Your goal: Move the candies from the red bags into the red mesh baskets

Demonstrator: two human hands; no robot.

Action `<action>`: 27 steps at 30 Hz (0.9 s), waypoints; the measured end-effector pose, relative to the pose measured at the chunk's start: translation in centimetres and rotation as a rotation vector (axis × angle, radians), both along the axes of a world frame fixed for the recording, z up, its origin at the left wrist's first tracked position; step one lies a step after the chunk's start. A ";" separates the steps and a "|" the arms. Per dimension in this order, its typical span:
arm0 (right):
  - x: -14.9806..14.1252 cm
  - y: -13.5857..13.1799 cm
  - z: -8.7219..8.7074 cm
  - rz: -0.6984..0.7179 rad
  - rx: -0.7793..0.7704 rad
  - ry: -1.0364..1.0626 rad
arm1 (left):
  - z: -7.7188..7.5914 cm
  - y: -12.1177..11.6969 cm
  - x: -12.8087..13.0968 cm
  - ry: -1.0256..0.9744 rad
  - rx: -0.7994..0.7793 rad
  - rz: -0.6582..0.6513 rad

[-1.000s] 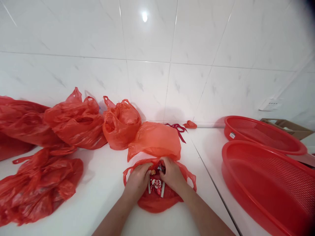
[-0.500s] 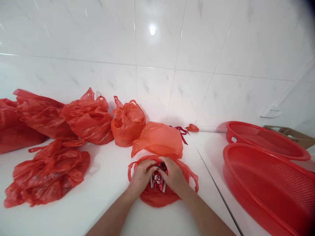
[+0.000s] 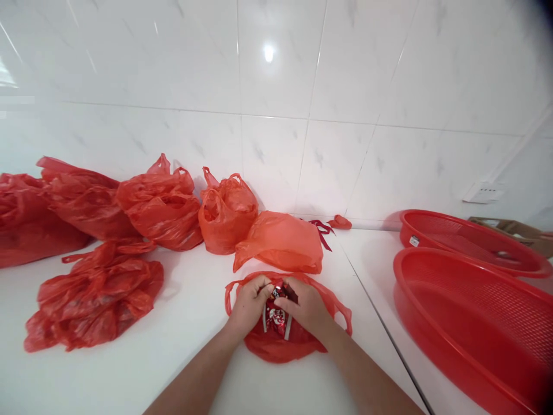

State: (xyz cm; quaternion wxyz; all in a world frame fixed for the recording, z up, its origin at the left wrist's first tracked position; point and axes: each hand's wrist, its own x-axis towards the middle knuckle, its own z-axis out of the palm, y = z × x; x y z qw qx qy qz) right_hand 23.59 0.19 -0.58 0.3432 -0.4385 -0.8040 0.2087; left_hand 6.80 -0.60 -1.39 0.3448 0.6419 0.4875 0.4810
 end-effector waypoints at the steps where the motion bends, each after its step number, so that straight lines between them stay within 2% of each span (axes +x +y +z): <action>1: 0.0 0.0 0.0 0.000 0.025 0.036 | -0.1 -0.1 0.1 0.021 0.012 0.016; 5: 0.1 0.3 -0.2 -0.035 0.088 0.115 | -0.2 -0.3 0.5 0.062 0.058 0.041; 12: 0.2 0.2 0.1 -0.088 0.081 0.142 | -0.8 -0.1 0.4 -0.030 0.021 0.049; 19: -0.1 -0.3 0.2 -0.078 0.038 0.174 | -0.6 -0.2 0.4 0.056 0.112 0.018; 27: -0.1 0.1 -0.6 -0.040 -0.035 0.245 | -0.7 -0.4 0.6 -0.010 0.013 -0.004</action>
